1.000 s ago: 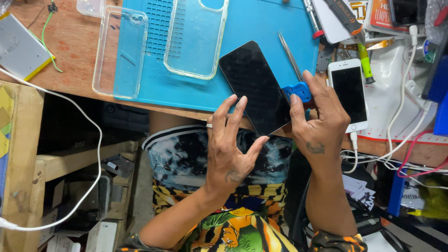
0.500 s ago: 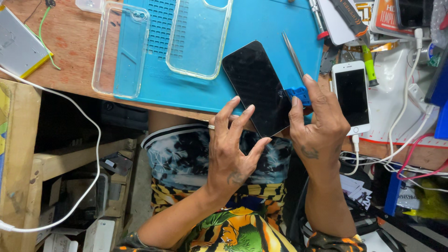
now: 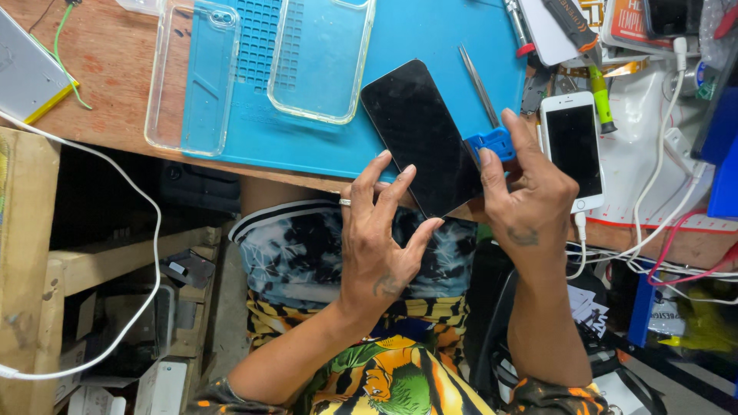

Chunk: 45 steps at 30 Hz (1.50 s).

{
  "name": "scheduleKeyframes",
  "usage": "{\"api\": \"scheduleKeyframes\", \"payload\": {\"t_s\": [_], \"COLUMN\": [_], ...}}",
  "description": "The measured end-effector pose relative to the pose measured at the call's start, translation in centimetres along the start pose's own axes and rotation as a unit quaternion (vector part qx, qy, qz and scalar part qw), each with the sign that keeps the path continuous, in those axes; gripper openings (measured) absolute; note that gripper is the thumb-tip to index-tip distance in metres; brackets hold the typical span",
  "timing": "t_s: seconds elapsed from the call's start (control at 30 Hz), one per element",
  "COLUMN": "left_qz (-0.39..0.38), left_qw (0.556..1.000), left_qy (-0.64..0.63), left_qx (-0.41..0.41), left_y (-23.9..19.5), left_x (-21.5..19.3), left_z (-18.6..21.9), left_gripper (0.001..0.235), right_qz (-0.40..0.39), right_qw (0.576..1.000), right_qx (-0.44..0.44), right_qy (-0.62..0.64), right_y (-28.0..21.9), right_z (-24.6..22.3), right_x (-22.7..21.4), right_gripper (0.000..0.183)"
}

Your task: The person assembles a smartphone by aligning the back cover with the chassis, securing it, and then using a blue plastic pry tool to separate the screen from the frame. The person handles the phone, back cover, and pry tool throughout the process.

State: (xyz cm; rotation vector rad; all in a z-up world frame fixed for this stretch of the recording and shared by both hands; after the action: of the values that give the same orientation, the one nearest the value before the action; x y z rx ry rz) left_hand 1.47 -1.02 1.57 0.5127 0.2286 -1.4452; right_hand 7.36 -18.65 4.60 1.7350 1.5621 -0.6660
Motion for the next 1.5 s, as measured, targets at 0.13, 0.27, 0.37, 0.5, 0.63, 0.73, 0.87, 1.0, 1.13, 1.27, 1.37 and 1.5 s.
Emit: {"api": "scheduleKeyframes", "payload": {"t_s": [0.13,0.27,0.37,0.5,0.63,0.73,0.87,1.0,1.13,1.27,1.37,1.5], "left_qz": [0.013,0.009,0.005,-0.007,-0.002,0.001,0.000,-0.003,-0.011,-0.006,-0.005,-0.002], "left_qw": [1.000,1.000,1.000,1.000,1.000,1.000,1.000,1.000,1.000,1.000,1.000,1.000], "left_qy": [-0.007,-0.012,-0.019,-0.028,-0.021,-0.012,-0.012,-0.008,-0.015,-0.015,-0.019,-0.021], "left_qx": [0.009,0.001,0.008,-0.002,0.006,0.003,0.001,-0.002,-0.003,0.002,0.001,0.003], "left_y": [-0.1,-0.1,-0.1,-0.2,-0.2,-0.1,-0.1,-0.2,-0.3,-0.2,-0.3,-0.3], "left_x": [0.1,0.0,-0.1,-0.1,0.0,0.1,0.1,0.0,0.1,0.0,0.1,0.0], "left_z": [0.1,-0.1,-0.1,-0.1,-0.1,0.0,0.0,-0.1,-0.1,-0.1,-0.2,-0.2], "left_gripper": [0.064,0.065,0.067,0.070,0.070,0.072,0.075,0.076,0.076,0.078,0.078,0.078], "right_qz": [-0.031,-0.042,-0.056,-0.073,-0.085,-0.088,-0.089,-0.075,-0.070,-0.068,-0.056,-0.028], "right_qw": [0.995,0.991,0.985,0.978,0.975,0.975,0.973,0.970,0.970,0.972,0.981,0.992], "right_qx": [0.077,0.101,0.114,0.128,0.130,0.129,0.126,0.127,0.125,0.120,0.085,0.049], "right_qy": [0.051,0.074,0.118,0.150,0.162,0.159,0.170,0.193,0.194,0.191,0.162,0.114], "right_y": [0.5,0.7,0.8,1.0,1.0,1.0,0.9,0.6,0.5,0.5,0.1,-0.5], "right_z": [0.9,1.5,1.9,2.5,2.8,2.9,2.9,2.9,2.8,2.9,2.6,2.1], "right_x": [0.0,0.2,0.2,0.2,0.2,0.1,0.2,0.3,0.4,0.3,0.1,-0.2], "right_gripper": [0.047,0.049,0.049,0.048,0.047,0.047,0.047,0.046,0.046,0.045,0.044,0.044]}}
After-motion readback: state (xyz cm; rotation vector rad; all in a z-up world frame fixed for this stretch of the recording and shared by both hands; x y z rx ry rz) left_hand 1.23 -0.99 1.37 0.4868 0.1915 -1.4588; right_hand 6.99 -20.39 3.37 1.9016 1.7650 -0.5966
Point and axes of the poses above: each hand's wrist, its own y-axis towards the middle knuckle, its own x-axis out of the palm, z = x × y, the point moved 4 cm from there along y, towards the middle knuckle, and after that the axes turned 5 degrees about x, right-handed, at the moved point
